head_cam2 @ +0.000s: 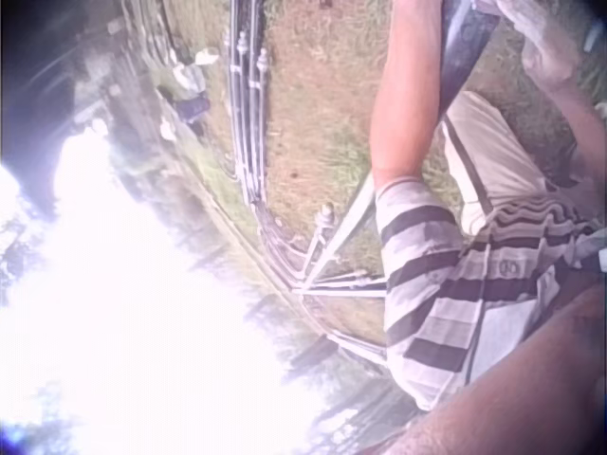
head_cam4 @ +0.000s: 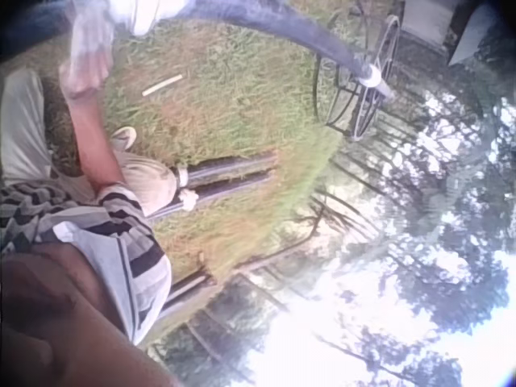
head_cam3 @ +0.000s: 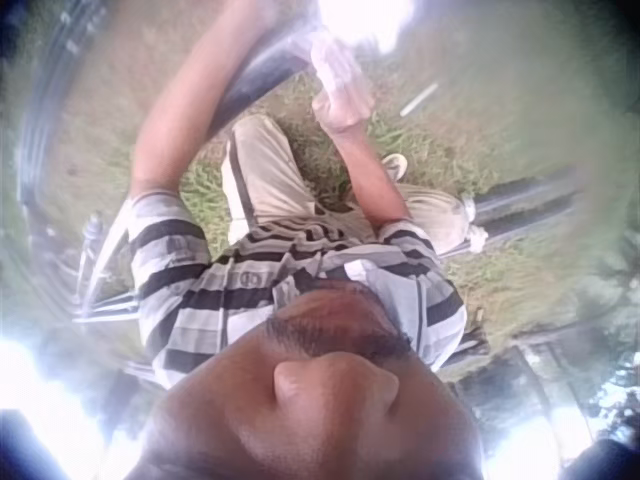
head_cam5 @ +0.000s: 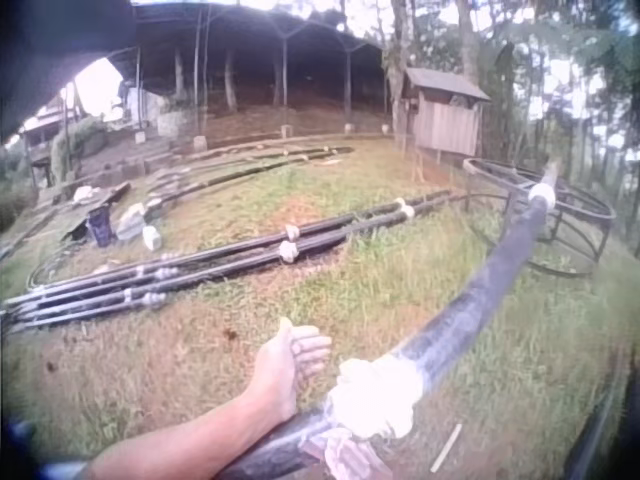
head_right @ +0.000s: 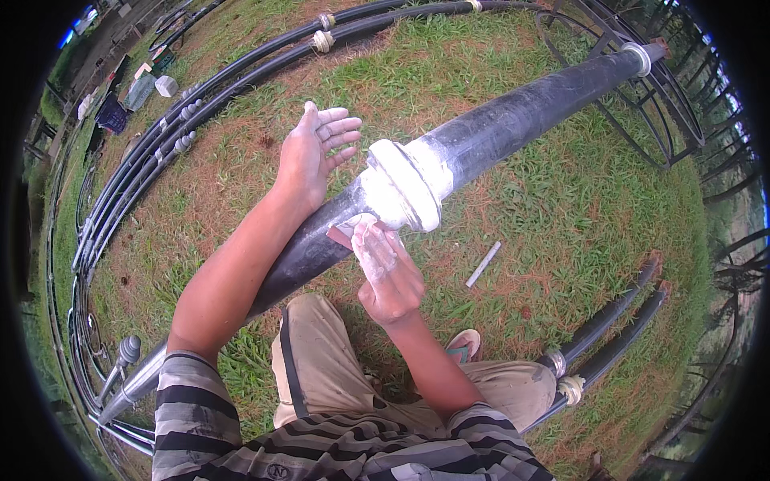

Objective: The person joins two pipe sections together by applying a white sealant, wrapping the joint with a strip of fabric, and smoothing it with their hands.

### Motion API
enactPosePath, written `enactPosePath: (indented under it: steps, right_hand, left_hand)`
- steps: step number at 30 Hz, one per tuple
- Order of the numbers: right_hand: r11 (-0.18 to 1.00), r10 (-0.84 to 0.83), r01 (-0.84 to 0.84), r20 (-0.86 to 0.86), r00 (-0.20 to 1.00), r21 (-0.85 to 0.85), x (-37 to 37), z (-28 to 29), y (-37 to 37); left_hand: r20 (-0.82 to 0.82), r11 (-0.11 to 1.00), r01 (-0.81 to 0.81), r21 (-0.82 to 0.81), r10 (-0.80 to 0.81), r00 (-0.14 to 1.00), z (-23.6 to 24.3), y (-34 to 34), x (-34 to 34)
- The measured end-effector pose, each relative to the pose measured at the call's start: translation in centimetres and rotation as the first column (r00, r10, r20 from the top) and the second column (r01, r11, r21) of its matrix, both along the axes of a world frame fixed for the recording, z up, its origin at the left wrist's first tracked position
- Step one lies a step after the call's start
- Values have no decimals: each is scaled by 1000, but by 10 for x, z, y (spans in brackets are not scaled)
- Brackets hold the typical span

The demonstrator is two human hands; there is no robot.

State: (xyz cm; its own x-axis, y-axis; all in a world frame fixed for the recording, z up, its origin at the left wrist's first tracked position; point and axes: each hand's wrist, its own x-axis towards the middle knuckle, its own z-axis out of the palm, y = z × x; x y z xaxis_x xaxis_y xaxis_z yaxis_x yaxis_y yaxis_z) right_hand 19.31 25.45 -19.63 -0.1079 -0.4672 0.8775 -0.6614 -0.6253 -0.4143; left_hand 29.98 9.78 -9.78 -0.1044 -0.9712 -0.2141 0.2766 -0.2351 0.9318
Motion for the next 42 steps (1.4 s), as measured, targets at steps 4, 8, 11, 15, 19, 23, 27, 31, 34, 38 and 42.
enactPosePath:
  steps: [4, 8, 11, 15, 19, 23, 27, 31, 34, 38, 42]
  right_hand:
    - [999, 29, -32, -56, 998, -42, -9, 61, -13]
    - [984, 30, 26, -308, 951, 177, 2, 49, -17]
    - [973, -15, 97, -361, 933, 211, -2, 40, -5]
    - [964, 74, 47, -432, 899, 262, -1, 73, -21]
    - [936, 129, 65, -507, 852, 346, 6, 92, -25]
    - [940, 116, 94, -565, 817, 328, -7, 92, -15]
    - [911, 148, 120, -586, 797, 394, 11, 108, -30]
    - [746, 269, 212, -576, 772, 632, 29, 137, -53]
    - [622, 351, 258, -558, 752, 739, 37, 143, -57]
    - [973, 91, 72, -648, 757, 221, 4, 102, -34]
    - [886, 130, 179, -599, 790, 428, 16, 116, -41]
  left_hand:
    - [14, 1000, -20, 6, 20, 1000, -2, -2, 3]
    - [-35, 1000, -11, -12, 10, 999, -4, -5, 8]
    - [-37, 1000, -14, -5, 14, 999, -6, -4, 12]
    - [-65, 998, -64, -12, 63, 996, -8, -12, 20]
    - [-155, 980, -195, 29, 197, 968, -5, -28, 36]
    - [-196, 971, -228, 68, 237, 951, -18, -39, 21]
    - [-182, 963, -266, 41, 269, 946, -24, -45, 29]
    - [-213, 956, -288, 52, 293, 932, -28, -50, 35]
    - [-257, 933, -355, 65, 359, 897, -29, -57, 51]
    - [-284, 919, -386, 85, 393, 874, -22, -58, 46]
    - [-258, 932, -357, 63, 361, 896, -23, -55, 37]
